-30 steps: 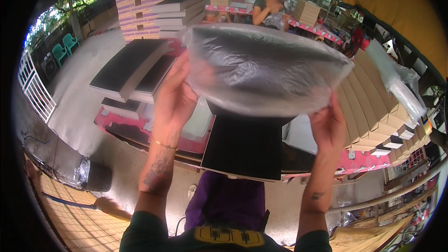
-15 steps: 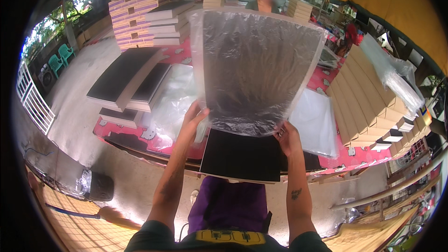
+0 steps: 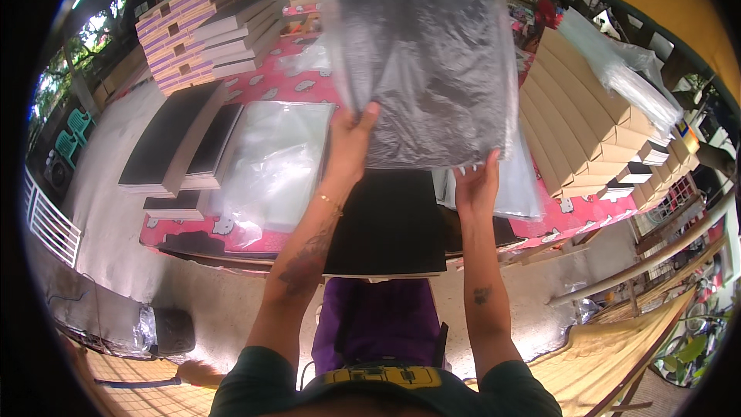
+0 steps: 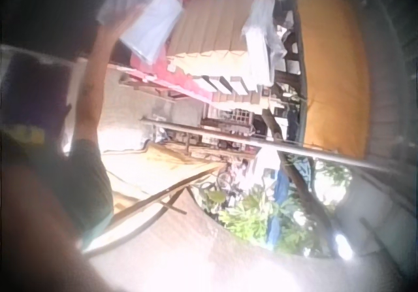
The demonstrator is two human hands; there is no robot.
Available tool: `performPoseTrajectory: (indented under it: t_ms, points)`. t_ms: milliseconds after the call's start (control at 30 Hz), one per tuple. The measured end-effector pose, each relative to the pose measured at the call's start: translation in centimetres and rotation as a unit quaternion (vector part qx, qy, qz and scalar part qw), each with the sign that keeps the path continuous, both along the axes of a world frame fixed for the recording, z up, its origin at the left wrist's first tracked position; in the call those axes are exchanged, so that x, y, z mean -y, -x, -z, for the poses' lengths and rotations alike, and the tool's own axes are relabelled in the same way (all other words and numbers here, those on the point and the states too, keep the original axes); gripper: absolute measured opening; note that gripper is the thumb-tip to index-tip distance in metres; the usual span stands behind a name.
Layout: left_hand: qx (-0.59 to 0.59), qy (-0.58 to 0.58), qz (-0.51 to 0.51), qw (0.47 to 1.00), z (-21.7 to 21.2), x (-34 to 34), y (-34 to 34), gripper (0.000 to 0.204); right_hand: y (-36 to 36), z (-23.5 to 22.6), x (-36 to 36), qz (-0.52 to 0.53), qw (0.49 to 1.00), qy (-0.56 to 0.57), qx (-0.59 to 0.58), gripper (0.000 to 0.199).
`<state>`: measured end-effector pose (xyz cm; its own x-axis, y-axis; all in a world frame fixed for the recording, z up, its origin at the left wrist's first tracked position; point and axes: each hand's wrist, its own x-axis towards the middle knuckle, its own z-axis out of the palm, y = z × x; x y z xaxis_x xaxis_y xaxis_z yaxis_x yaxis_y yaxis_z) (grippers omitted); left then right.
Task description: The person picks up individual rectangular black and white items, slides each one into a clear plastic sleeve, and stacks the sleeved items on the table.
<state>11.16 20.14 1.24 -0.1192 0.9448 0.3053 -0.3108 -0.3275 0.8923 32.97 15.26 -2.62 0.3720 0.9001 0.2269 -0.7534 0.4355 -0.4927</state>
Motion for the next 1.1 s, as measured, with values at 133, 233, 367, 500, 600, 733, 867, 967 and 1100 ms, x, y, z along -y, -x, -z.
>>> performPoseTrajectory:
  t_ms: [133,233,367,500,600,733,867,967,1100]
  points:
    - [-0.119,0.048,0.098,0.987,1.7,1.4,-4.9,0.036,-3.3,-0.2,-3.6,0.077,0.988,-0.002,-0.131,0.033]
    - [-0.145,0.126,0.286,0.939,4.7,5.7,-5.1,0.038,-6.5,0.9,-4.4,0.152,0.973,0.034,-0.172,0.03]
    - [-0.173,0.07,0.209,0.96,6.8,8.8,1.8,0.019,-10.2,3.7,-4.0,0.244,0.954,0.091,-0.148,0.035]
    - [-0.458,0.001,-0.14,0.878,8.4,7.6,13.7,0.007,-11.6,6.7,-2.3,0.304,0.928,0.197,-0.089,0.04]
    - [-0.619,-0.065,-0.185,0.761,10.2,8.9,20.8,0.009,-10.2,6.8,-1.4,0.318,0.911,0.247,-0.091,0.044]
    - [-0.651,0.011,-0.167,0.74,11.5,8.9,22.5,0.01,-14.5,9.9,-1.3,0.292,0.927,0.229,-0.052,0.053]
    - [-0.593,0.023,-0.258,0.762,11.3,9.6,22.2,0.01,-12.0,5.7,1.5,0.387,0.852,0.347,0.073,0.058]
    - [-0.705,0.026,-0.085,0.704,10.2,10.3,21.7,0.006,-11.6,6.1,3.1,0.477,0.75,0.271,0.37,0.056]
    - [-0.581,-0.052,-0.222,0.781,9.8,8.6,22.5,0.007,-7.1,6.9,3.4,0.274,0.563,0.153,0.764,0.037]
